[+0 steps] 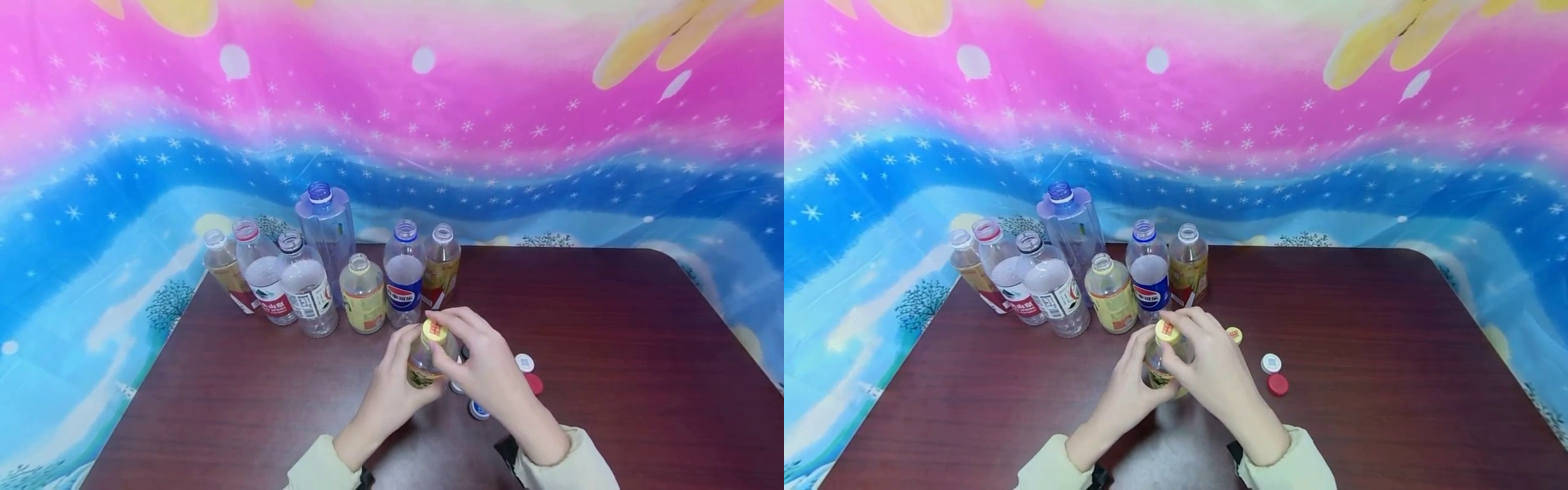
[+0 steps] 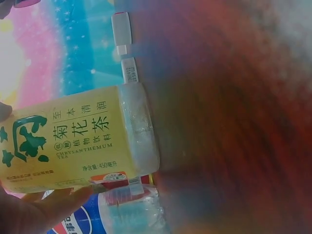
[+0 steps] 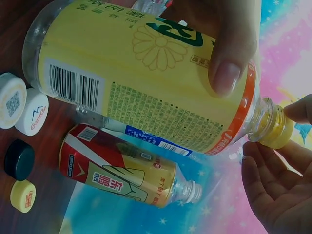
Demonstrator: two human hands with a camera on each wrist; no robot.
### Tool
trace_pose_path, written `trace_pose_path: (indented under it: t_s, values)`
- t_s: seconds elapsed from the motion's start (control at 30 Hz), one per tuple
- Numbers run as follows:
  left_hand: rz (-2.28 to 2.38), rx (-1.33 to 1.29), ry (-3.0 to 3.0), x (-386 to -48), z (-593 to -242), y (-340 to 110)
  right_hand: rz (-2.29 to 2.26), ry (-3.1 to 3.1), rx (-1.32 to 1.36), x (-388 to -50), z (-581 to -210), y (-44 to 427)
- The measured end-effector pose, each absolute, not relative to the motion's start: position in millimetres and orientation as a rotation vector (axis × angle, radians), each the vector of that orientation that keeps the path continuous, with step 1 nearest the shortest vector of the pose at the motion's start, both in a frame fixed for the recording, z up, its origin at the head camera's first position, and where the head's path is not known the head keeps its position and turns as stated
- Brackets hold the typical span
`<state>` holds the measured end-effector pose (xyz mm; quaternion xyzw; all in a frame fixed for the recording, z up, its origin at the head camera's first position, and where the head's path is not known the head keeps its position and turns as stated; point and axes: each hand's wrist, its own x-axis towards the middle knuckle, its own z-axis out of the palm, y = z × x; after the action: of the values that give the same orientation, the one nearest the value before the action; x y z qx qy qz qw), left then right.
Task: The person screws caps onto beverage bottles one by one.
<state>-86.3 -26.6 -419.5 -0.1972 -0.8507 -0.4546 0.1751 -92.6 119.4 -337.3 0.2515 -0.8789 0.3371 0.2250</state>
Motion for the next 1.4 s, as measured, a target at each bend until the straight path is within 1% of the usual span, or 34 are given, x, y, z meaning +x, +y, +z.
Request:
trace_pose_path:
  t_s: [0.43, 0.73, 0.87, 1.1, 1.4]
  values:
    - [-1.344, -0.551, -2.461, -89.4, -416.5, -27.0, 0.955, -2.484, 0.588, -94.0, -336.3, 120.0]
    - [-1.356, -0.551, -2.469, -90.6, -415.2, -26.8, 0.895, -2.517, 0.528, -97.0, -336.3, 118.6]
    - [-1.372, -0.551, -2.473, -89.9, -415.4, -27.2, 1.007, -2.594, 0.529, -96.7, -337.4, 121.1]
    - [-1.359, -0.555, -2.470, -89.9, -417.0, -28.7, 1.257, -2.672, 0.611, -97.6, -339.2, 133.7]
    - [-1.367, -0.536, -2.508, -89.9, -414.5, -27.5, 1.339, -2.635, 0.497, -97.4, -335.1, 132.0]
